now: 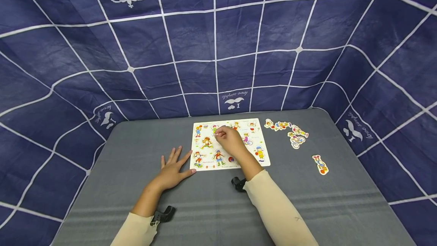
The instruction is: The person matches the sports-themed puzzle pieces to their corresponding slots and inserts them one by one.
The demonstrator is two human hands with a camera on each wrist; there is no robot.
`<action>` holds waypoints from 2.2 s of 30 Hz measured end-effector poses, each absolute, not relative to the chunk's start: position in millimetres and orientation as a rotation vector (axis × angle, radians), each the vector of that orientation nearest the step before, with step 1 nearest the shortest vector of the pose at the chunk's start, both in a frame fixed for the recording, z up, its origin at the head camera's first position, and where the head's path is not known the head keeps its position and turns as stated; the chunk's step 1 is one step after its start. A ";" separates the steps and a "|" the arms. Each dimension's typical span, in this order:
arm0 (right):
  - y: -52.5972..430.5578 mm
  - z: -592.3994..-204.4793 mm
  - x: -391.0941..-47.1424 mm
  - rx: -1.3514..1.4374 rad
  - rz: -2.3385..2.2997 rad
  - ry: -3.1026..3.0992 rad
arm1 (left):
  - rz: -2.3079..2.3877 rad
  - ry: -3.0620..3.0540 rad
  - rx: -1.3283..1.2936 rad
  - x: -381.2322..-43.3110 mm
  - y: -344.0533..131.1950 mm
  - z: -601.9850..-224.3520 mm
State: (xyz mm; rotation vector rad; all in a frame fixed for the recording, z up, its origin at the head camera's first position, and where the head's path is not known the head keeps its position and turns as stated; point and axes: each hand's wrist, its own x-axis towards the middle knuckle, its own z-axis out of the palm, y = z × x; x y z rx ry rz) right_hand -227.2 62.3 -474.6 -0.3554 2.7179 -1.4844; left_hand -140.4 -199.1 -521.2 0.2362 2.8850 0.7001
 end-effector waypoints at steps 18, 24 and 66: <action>95.1 -468.4 -213.3 -0.328 -1.723 2.680 | 0.711 2.875 0.231 -139.5 -198.5 -516.9; 107.8 -468.0 -207.6 -0.302 -1.771 2.682 | 0.712 2.875 0.233 -139.9 -198.4 -518.1; 203.0 -476.1 -197.4 -0.061 -1.828 2.823 | 0.705 2.880 0.242 -138.7 -199.1 -517.8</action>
